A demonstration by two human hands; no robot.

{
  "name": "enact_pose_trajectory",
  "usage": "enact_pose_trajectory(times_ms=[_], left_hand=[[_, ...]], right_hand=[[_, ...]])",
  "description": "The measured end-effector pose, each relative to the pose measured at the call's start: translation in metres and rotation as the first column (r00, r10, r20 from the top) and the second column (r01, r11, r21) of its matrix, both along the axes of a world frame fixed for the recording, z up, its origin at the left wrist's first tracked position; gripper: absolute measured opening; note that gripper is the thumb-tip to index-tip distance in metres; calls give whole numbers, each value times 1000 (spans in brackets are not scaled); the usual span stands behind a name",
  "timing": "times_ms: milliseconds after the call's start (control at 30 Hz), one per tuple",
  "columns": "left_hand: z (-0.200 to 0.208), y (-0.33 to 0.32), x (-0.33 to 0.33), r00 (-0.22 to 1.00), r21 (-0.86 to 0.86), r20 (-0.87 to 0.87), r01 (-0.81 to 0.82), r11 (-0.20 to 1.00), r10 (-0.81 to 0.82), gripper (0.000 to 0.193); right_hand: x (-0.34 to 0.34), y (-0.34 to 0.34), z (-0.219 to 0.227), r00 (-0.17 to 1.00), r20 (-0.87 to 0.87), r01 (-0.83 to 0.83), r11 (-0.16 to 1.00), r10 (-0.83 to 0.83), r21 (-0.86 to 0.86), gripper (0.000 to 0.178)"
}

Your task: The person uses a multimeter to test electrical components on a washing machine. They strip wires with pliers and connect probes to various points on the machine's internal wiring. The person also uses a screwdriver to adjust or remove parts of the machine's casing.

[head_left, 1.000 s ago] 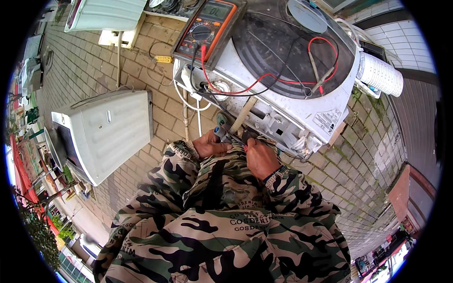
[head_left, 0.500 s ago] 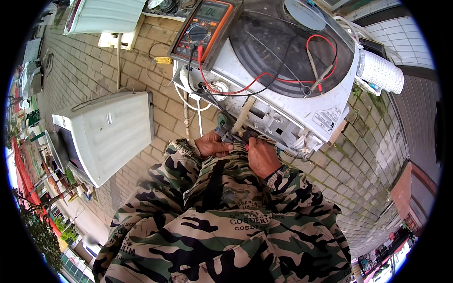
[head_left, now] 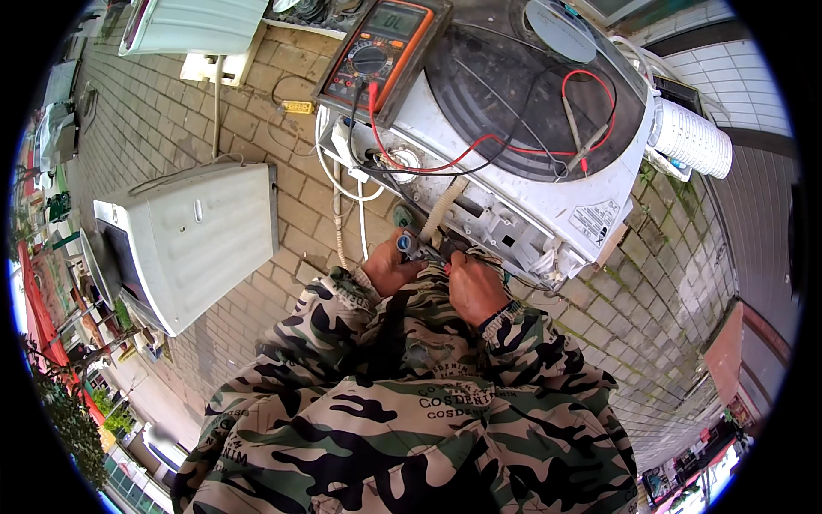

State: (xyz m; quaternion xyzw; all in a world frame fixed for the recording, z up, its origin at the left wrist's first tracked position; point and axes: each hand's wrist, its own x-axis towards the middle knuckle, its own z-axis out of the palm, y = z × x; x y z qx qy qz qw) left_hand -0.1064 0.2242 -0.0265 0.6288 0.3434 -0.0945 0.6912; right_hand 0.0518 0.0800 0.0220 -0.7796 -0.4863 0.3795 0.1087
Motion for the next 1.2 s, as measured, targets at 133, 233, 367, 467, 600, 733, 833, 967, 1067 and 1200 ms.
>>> enact_pose_trajectory(times_ms=[133, 233, 367, 467, 600, 733, 833, 967, 1067, 1200], left_hand=[[-4, 24, -7, 997, -669, 40, -28, 743, 73, 15], [-2, 29, -2, 999, -709, 37, 5, 705, 31, 18], [-9, -2, 4, 996, -46, 93, 18, 999, -14, 33], [-2, -20, 4, 998, 451, -57, -1, 892, 30, 48], [3, -13, 1, 992, 0, 72, -106, 994, 106, 33], [-10, 1, -8, 987, -559, 34, -111, 822, 156, 25], [-28, 5, -15, 985, -677, 97, -38, 735, 140, 25], [-20, -2, -7, 985, -548, 52, -111, 829, 167, 35], [-25, -7, -5, 995, -367, 37, -77, 927, 98, 51], [-33, -14, -9, 992, -191, 129, 27, 981, -2, 58]], right_hand=[[-6, -6, -15, 999, 33, 2, 997, -5, 76, 14], [-5, -11, -22, 998, 67, 0, 983, -13, 184, 16], [-4, -7, -5, 1000, -13, 18, 1000, -18, -21, 16], [-8, 1, 0, 998, -35, 52, 997, -55, -63, 15], [-12, -11, -9, 976, -109, 187, 982, -188, -20, 19], [-2, -31, -17, 934, -228, 275, 961, -276, -38, 24], [9, -43, 14, 953, -190, 220, 970, -236, -101, 24], [31, -46, 73, 940, -177, 319, 936, -292, 147, 25], [62, -29, 92, 897, 252, 260, 896, -362, 361, 30], [110, -9, 71, 717, 537, 210, 872, -445, 442, 37]])
